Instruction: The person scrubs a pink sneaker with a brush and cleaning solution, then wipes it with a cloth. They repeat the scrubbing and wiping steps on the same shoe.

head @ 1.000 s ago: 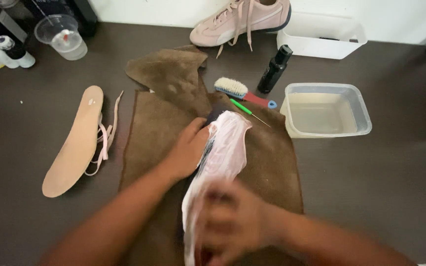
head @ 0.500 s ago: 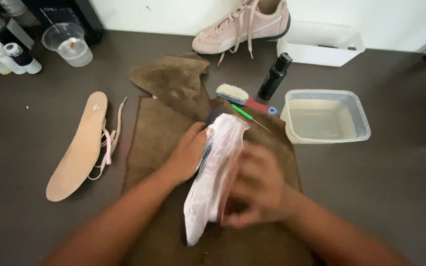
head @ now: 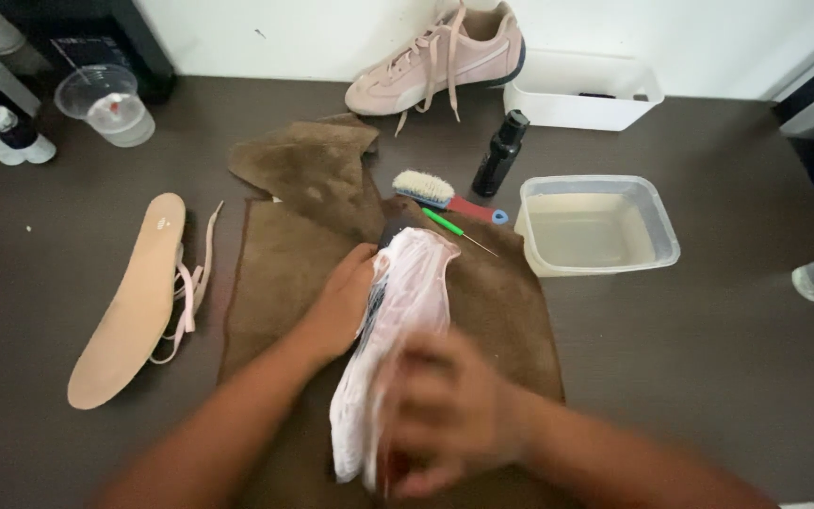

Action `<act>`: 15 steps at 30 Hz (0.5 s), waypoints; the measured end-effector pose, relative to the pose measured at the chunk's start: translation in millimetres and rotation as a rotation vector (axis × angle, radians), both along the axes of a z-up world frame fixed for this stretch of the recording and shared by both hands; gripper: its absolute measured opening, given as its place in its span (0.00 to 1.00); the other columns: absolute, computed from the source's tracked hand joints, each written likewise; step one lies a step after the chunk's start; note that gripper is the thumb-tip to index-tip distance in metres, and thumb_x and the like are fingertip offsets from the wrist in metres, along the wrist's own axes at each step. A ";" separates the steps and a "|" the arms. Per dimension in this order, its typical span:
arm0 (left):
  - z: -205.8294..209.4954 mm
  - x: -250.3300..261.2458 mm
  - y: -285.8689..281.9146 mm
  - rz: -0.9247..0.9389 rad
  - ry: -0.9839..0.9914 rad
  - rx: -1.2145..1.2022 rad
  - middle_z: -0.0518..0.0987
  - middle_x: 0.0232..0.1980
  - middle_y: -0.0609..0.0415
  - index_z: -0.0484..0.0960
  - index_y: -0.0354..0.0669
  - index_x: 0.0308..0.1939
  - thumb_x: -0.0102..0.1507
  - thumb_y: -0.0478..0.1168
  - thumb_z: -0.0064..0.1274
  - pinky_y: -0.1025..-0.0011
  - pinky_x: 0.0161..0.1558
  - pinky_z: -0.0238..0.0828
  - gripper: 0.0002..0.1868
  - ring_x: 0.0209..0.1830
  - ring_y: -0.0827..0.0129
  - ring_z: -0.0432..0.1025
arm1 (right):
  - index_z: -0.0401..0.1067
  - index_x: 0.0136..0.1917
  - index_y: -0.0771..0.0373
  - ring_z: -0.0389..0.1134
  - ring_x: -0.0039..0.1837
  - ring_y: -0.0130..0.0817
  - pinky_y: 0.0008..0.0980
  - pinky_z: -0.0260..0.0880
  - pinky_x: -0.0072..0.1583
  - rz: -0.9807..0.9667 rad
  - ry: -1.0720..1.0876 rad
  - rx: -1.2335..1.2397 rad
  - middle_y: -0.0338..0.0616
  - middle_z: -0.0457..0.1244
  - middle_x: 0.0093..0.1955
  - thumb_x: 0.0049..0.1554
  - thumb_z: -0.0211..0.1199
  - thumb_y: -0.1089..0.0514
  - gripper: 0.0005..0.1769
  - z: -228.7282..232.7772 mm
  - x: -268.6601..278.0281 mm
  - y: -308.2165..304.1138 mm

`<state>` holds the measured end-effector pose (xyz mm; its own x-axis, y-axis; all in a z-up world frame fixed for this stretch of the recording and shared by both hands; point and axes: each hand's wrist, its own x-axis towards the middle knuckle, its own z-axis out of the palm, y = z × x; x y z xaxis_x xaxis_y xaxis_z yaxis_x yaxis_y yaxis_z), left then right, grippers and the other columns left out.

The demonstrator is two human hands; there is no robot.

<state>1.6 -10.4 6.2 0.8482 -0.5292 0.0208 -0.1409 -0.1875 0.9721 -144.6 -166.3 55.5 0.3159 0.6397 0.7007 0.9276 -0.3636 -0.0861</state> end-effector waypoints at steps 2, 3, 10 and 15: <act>-26.8 8.1 0.3 -0.058 -0.163 0.018 0.74 0.46 0.51 0.74 0.39 0.45 0.72 0.50 0.30 0.68 0.54 0.62 0.20 0.48 0.67 0.68 | 0.77 0.57 0.56 0.69 0.65 0.43 0.57 0.67 0.67 0.009 -0.057 -0.150 0.45 0.65 0.60 0.67 0.54 0.38 0.22 0.9 6.0 -18.0; -39.5 12.9 2.1 -0.113 -0.328 0.038 0.72 0.48 0.48 0.72 0.35 0.47 0.74 0.49 0.27 0.66 0.56 0.62 0.22 0.50 0.63 0.68 | 0.76 0.60 0.54 0.69 0.66 0.40 0.54 0.67 0.67 0.021 -0.117 -0.299 0.40 0.68 0.59 0.70 0.52 0.43 0.18 0.9 9.3 -25.7; -15.5 6.3 4.9 -0.158 -0.429 0.070 0.74 0.49 0.47 0.76 0.39 0.42 0.75 0.48 0.25 0.65 0.56 0.64 0.24 0.50 0.62 0.72 | 0.76 0.48 0.51 0.68 0.58 0.45 0.59 0.56 0.69 -0.206 -0.072 0.088 0.44 0.64 0.54 0.59 0.64 0.42 0.13 17.8 9.8 -12.4; -13.3 4.7 9.3 -0.137 -0.218 0.007 0.74 0.47 0.52 0.75 0.43 0.46 0.73 0.57 0.24 0.67 0.54 0.63 0.28 0.50 0.68 0.70 | 0.72 0.58 0.54 0.65 0.66 0.52 0.57 0.64 0.69 -0.342 -0.067 0.147 0.48 0.61 0.65 0.54 0.70 0.36 0.28 2.1 31.5 -45.5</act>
